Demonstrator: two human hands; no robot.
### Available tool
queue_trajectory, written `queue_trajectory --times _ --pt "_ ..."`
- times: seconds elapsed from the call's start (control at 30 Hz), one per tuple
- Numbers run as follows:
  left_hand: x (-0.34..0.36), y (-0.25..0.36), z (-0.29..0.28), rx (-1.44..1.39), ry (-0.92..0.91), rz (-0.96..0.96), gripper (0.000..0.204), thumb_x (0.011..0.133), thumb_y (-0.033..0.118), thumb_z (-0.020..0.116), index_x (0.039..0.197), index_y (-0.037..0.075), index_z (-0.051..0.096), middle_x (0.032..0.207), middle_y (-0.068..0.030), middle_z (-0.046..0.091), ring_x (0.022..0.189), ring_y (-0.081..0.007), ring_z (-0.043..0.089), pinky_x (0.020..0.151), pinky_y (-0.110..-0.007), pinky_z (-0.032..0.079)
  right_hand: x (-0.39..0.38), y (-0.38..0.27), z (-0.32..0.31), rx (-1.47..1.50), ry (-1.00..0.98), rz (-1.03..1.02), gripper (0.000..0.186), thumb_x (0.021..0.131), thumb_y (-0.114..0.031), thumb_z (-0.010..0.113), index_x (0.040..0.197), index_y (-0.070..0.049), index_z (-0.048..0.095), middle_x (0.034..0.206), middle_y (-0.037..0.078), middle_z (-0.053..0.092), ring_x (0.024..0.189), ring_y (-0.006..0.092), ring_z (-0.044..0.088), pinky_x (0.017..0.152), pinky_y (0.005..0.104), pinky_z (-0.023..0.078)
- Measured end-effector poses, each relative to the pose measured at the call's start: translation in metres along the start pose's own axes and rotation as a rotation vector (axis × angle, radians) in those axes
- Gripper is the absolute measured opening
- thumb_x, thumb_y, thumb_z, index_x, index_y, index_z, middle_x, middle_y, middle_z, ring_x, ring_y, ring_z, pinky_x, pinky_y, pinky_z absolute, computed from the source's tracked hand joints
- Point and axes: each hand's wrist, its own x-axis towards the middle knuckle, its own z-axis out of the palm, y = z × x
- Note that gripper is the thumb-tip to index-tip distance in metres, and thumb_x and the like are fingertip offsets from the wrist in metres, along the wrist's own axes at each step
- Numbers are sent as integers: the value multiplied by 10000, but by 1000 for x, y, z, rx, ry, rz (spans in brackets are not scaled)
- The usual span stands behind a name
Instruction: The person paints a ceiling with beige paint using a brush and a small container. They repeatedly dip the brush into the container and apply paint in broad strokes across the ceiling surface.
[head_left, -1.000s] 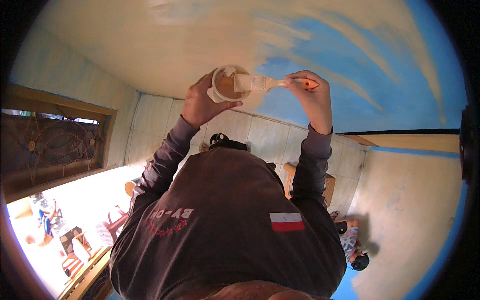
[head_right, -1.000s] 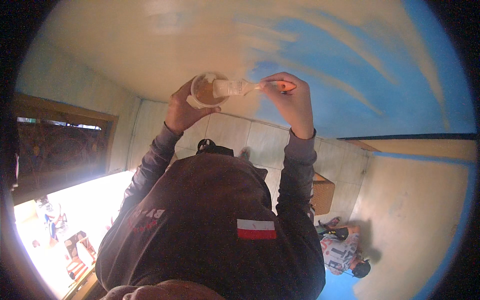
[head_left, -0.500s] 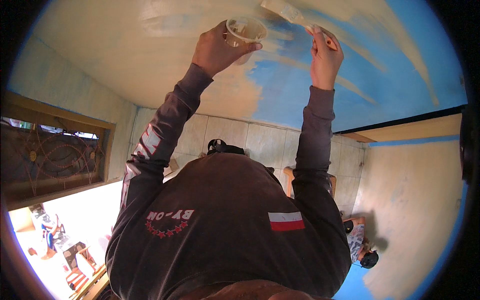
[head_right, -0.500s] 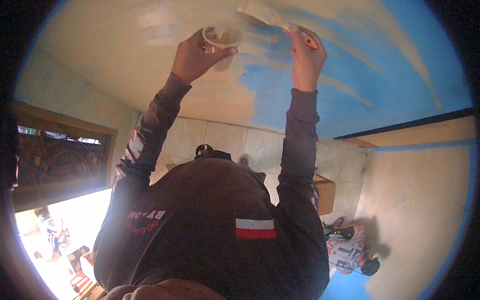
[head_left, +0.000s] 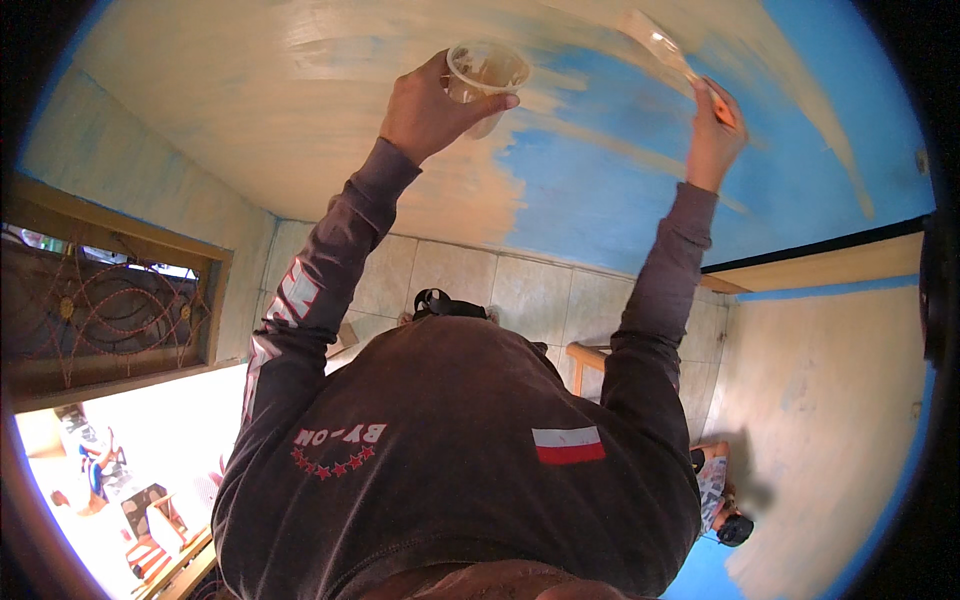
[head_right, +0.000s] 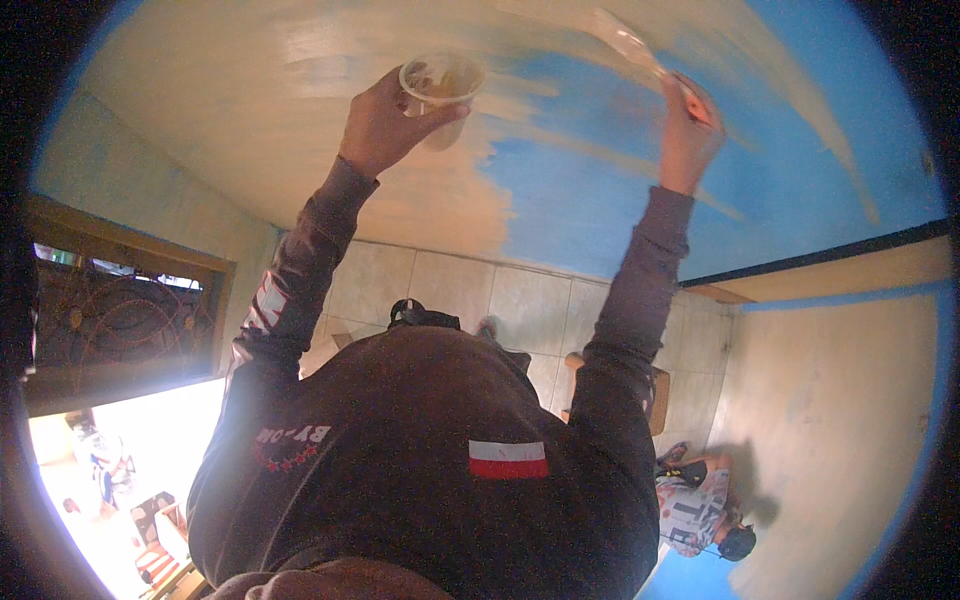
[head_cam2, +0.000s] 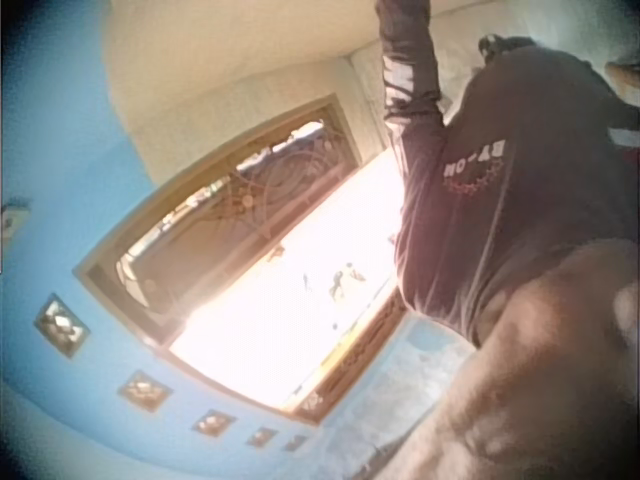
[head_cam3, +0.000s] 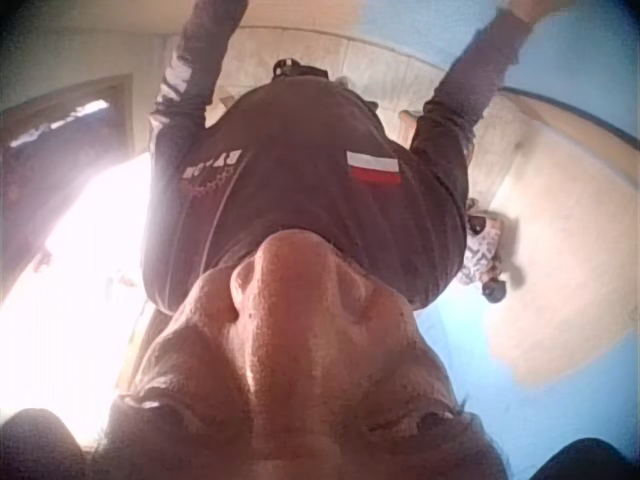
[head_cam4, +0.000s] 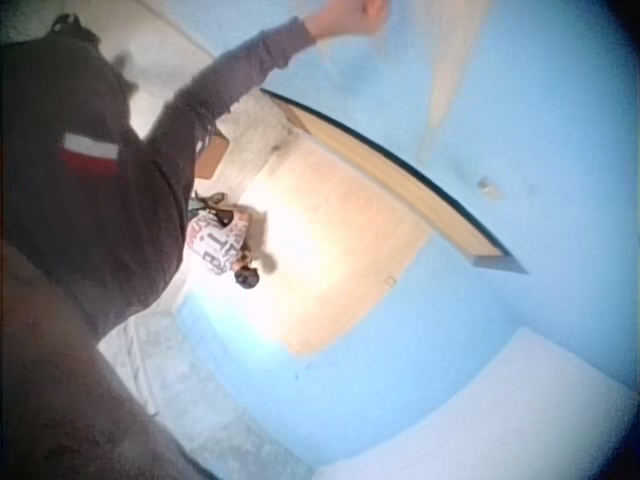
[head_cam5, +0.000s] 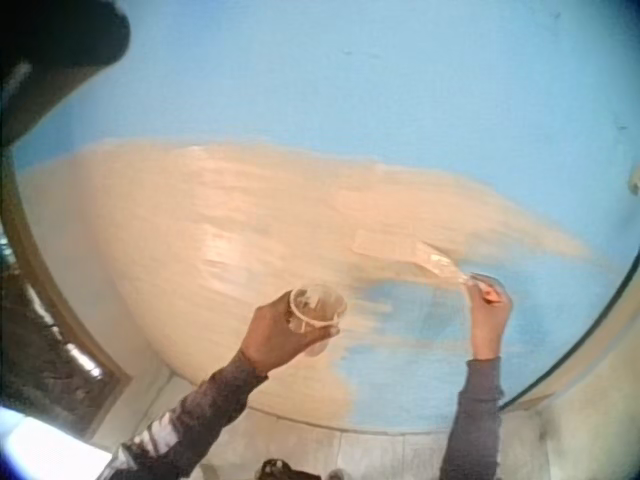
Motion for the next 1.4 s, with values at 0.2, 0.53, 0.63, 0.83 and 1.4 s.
queue_trajectory --times 0.2,0.53,0.63,0.83,1.4 --pt "-15 -7 -12 -12 -3 -73 729 720 427 883 1239 -14 622 1057 -151 734 941 -202 723 835 -334 582 10 14 -78 -30 160 102 236 882 -198 769 1045 -30 737 824 -18 634 635 26 443 529 177 307" --pt "-18 -6 -13 -24 -35 -102 746 705 417 892 1253 -9 617 1079 -143 733 952 -205 717 827 -341 570 -12 -15 26 198 -41 -32 176 879 -114 760 1034 -32 743 903 15 711 731 45 555 632 194 415" --pt "-17 -8 -10 -22 -37 -112 768 694 444 893 1246 -14 617 1077 -149 731 949 -216 719 848 -347 571 -23 -39 90 322 -140 -111 156 866 -103 770 1002 -31 750 931 26 732 809 69 633 725 218 509" --pt "-11 -8 -12 -51 -42 -141 757 711 408 891 1272 -12 605 1114 -159 721 1008 -223 711 873 -365 574 -16 -45 114 279 -148 -126 146 866 -114 774 977 -24 747 883 21 729 769 61 631 714 217 512" --pt "-9 16 -10 -184 -31 -61 787 668 399 920 1252 -27 612 1071 -153 734 974 -216 721 870 -351 566 17 12 -110 -166 252 50 188 861 -131 780 1016 -28 757 944 52 731 835 105 647 762 265 521"
